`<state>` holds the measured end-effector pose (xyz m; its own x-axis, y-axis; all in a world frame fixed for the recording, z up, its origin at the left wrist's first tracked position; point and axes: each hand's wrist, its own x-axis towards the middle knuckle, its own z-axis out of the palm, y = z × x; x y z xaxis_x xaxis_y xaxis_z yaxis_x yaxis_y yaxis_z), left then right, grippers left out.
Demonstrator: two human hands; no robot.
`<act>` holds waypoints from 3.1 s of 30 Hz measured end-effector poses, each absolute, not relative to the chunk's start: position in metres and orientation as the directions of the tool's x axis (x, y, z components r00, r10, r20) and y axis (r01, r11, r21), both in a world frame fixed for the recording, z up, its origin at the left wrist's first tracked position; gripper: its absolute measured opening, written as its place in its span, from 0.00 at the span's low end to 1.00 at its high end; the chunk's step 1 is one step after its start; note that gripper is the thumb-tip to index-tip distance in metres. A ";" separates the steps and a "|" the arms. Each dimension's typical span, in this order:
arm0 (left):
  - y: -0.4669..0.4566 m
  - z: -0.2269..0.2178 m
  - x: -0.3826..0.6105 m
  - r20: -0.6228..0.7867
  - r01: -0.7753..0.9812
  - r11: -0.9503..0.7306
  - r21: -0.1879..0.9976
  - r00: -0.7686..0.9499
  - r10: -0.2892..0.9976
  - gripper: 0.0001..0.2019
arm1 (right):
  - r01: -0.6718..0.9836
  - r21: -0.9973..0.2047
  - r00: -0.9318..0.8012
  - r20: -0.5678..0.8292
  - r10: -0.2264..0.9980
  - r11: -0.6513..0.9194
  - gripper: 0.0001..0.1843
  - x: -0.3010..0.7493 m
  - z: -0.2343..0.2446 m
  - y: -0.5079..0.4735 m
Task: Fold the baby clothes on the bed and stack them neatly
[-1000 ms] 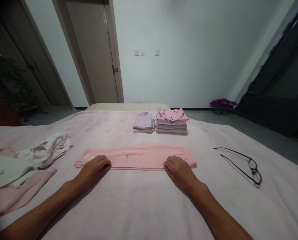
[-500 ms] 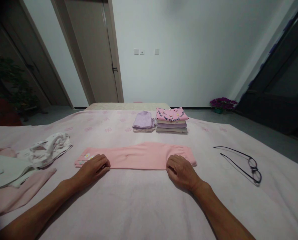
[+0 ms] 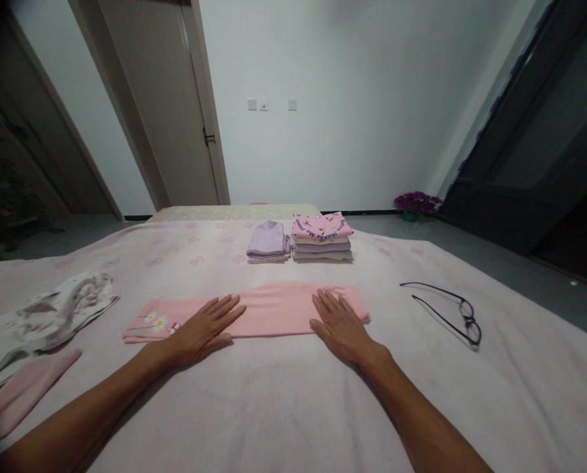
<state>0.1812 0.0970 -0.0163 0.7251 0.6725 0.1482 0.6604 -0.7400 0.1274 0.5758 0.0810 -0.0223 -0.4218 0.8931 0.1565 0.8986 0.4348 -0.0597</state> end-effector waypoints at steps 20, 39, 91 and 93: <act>0.061 -0.003 0.022 0.158 0.860 -0.494 0.126 0.474 0.866 0.15 | 0.897 0.080 -0.442 0.211 0.872 0.435 0.16 0.634 0.017 0.067; 0.092 0.065 0.039 0.076 0.357 0.001 0.934 -0.202 0.976 0.26 | 0.869 -0.472 -0.011 0.286 0.958 0.151 0.14 0.646 0.089 0.117; 0.092 0.025 0.071 0.171 0.966 0.214 0.147 -0.238 0.956 0.18 | 0.959 0.137 -0.272 0.226 0.935 0.246 0.37 0.598 -0.037 0.112; 0.093 0.024 0.065 0.092 0.955 0.272 0.116 -0.283 0.955 0.19 | 0.960 0.136 -0.273 0.243 0.931 0.246 0.36 0.598 -0.039 0.113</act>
<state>0.0647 0.0926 0.0245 -0.2827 0.9548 0.0921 0.9553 0.2717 0.1163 0.5983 0.1127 -0.0386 -0.2725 0.9309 0.2431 0.9598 0.2456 0.1358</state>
